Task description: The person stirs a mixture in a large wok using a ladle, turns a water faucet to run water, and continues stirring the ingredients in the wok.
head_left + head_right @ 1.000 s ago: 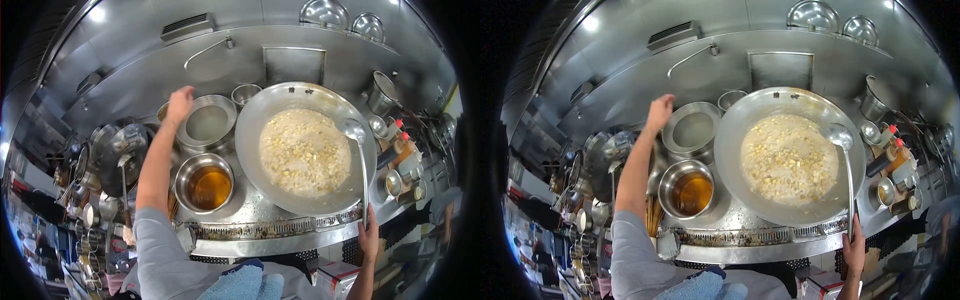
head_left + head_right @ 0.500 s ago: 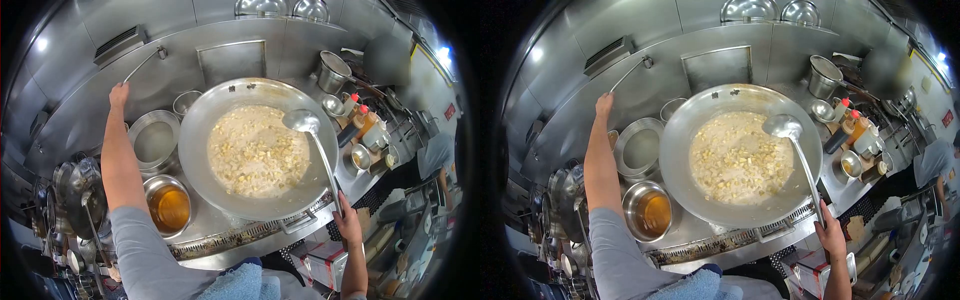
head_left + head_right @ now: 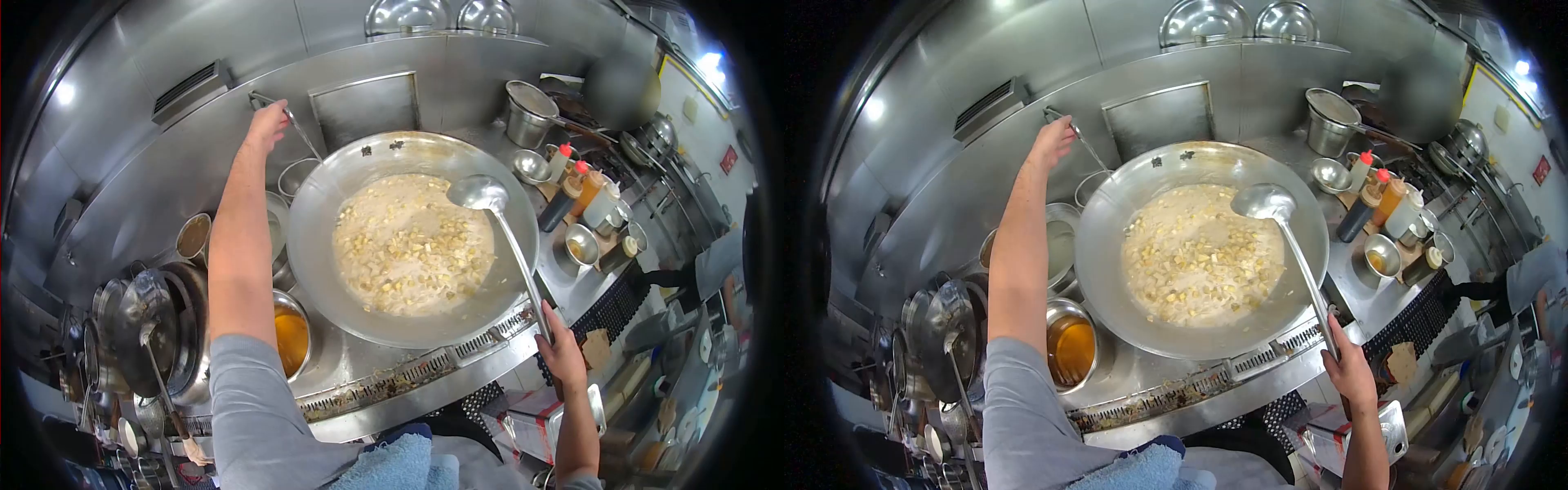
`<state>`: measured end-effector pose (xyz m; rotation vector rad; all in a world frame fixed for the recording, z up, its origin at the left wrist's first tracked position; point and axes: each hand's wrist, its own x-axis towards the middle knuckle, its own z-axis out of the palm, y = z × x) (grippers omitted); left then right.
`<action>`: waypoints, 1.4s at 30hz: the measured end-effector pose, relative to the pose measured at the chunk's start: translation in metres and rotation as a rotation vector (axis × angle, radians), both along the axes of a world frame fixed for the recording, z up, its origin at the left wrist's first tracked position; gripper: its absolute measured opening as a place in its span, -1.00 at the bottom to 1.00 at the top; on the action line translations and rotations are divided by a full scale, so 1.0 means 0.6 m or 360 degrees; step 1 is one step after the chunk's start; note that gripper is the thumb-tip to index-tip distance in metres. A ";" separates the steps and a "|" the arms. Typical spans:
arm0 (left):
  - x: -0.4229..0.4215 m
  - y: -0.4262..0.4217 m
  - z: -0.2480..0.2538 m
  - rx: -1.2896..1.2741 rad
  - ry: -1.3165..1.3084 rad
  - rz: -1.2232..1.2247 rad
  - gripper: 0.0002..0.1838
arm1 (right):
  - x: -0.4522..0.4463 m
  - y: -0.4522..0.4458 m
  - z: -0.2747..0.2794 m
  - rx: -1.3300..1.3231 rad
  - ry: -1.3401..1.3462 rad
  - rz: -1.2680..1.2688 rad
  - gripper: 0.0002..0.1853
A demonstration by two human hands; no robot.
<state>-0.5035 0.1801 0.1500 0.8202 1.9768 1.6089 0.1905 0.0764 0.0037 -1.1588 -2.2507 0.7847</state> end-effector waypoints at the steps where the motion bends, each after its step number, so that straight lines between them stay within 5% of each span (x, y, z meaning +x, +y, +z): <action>1: 0.006 0.010 -0.003 0.0006 0.0021 0.0024 -0.44 | 0.001 -0.002 0.002 -0.0078 -0.0013 -0.0034 -0.19; 8: 0.024 0.013 -0.010 -0.0075 0.0437 0.0056 -0.34 | 0.002 -0.013 0.014 -0.0203 -0.0111 -0.0115 -0.20; 11: 0.025 0.018 -0.016 -0.0230 0.1128 0.0207 -0.31 | 0.002 -0.013 0.018 -0.0246 -0.0105 -0.0115 -0.21; 17: 0.027 0.019 -0.021 -0.0794 0.1802 -0.0022 -0.31 | 0.013 0.000 -0.001 -0.0154 -0.0014 -0.0010 -0.21; 29: 0.012 -0.001 -0.038 -0.0699 0.2178 -0.0065 -0.35 | 0.013 0.011 -0.006 -0.0129 -0.0004 -0.0022 -0.21; 42: 0.045 -0.012 -0.029 -0.0739 0.2119 -0.0029 -0.32 | 0.020 0.016 -0.013 -0.0079 -0.0011 0.0006 -0.19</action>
